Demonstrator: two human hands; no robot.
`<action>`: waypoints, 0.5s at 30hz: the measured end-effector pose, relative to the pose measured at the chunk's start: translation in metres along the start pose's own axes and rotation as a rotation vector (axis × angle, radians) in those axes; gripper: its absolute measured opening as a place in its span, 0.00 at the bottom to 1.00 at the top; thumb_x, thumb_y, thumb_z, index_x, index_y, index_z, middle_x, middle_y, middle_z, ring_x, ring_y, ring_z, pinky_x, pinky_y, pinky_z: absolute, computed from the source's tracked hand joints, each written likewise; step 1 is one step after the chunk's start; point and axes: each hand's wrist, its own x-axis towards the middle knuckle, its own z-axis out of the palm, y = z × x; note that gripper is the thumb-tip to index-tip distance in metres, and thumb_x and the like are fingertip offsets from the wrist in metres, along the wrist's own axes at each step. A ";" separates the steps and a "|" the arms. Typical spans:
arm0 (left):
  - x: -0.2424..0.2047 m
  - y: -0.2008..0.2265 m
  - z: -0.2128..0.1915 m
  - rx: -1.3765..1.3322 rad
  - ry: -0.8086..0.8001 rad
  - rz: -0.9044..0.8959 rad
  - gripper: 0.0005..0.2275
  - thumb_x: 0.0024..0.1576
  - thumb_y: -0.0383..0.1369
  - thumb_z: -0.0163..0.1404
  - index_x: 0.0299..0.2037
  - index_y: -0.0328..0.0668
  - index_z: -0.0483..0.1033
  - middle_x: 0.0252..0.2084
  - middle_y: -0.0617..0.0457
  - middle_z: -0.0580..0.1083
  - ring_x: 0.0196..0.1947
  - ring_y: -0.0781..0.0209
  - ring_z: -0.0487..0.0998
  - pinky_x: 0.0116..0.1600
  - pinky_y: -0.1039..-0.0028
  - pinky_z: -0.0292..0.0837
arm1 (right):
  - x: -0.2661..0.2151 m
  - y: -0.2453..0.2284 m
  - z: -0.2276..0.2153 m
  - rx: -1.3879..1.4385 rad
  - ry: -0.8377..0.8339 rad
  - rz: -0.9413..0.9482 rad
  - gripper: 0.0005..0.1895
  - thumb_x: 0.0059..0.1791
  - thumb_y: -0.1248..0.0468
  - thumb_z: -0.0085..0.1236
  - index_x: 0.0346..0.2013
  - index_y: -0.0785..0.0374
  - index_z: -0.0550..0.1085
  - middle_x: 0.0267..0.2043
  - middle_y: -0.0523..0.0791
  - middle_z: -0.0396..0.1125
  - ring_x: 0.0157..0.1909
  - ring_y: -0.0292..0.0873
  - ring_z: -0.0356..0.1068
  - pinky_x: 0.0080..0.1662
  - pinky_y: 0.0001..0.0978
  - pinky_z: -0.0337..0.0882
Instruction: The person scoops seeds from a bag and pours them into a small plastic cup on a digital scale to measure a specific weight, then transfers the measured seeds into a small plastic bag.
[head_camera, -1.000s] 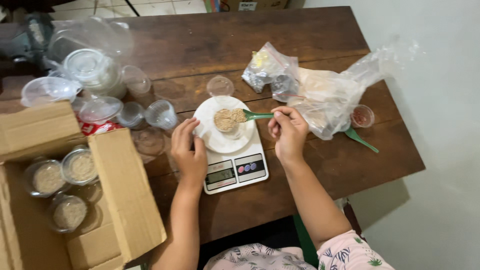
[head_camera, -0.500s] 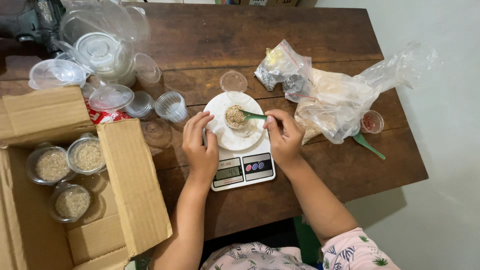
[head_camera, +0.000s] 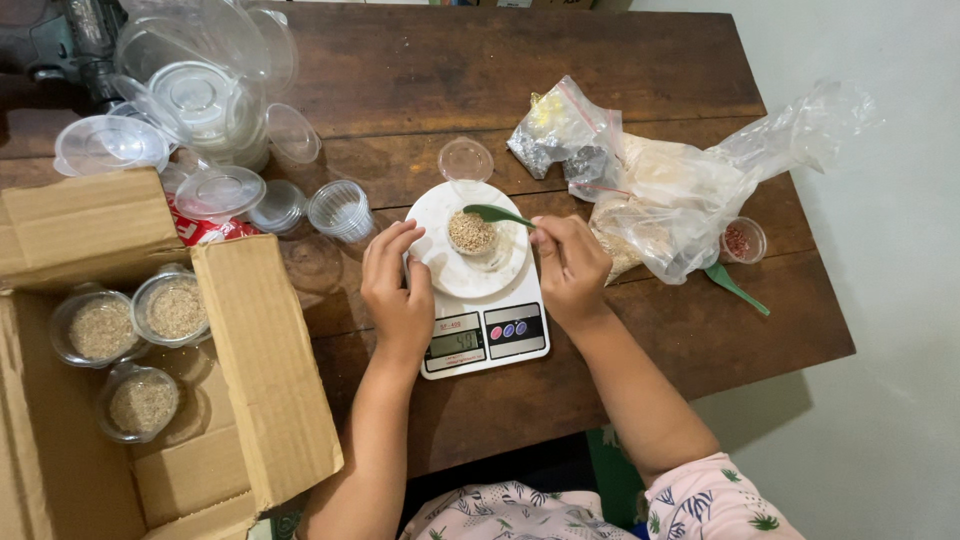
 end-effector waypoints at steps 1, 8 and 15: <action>0.000 0.000 0.000 0.003 -0.002 0.002 0.14 0.44 0.16 0.38 0.37 0.36 0.72 0.39 0.48 0.70 0.44 0.46 0.69 0.49 0.60 0.63 | -0.002 0.005 0.000 -0.039 -0.013 -0.086 0.04 0.43 0.74 0.49 0.27 0.68 0.72 0.18 0.45 0.64 0.19 0.44 0.62 0.25 0.29 0.64; 0.000 0.001 0.000 -0.002 0.006 -0.003 0.14 0.44 0.16 0.38 0.37 0.37 0.72 0.39 0.48 0.70 0.44 0.47 0.69 0.49 0.60 0.63 | -0.002 -0.006 -0.004 0.079 0.023 0.182 0.05 0.44 0.76 0.45 0.30 0.70 0.71 0.17 0.46 0.63 0.18 0.38 0.59 0.24 0.23 0.61; 0.001 0.000 -0.001 0.006 0.003 0.002 0.14 0.44 0.16 0.38 0.36 0.37 0.72 0.39 0.48 0.70 0.44 0.47 0.70 0.49 0.61 0.63 | 0.006 -0.011 0.003 0.143 0.020 0.438 0.05 0.43 0.77 0.46 0.28 0.67 0.70 0.13 0.44 0.62 0.16 0.33 0.56 0.23 0.20 0.58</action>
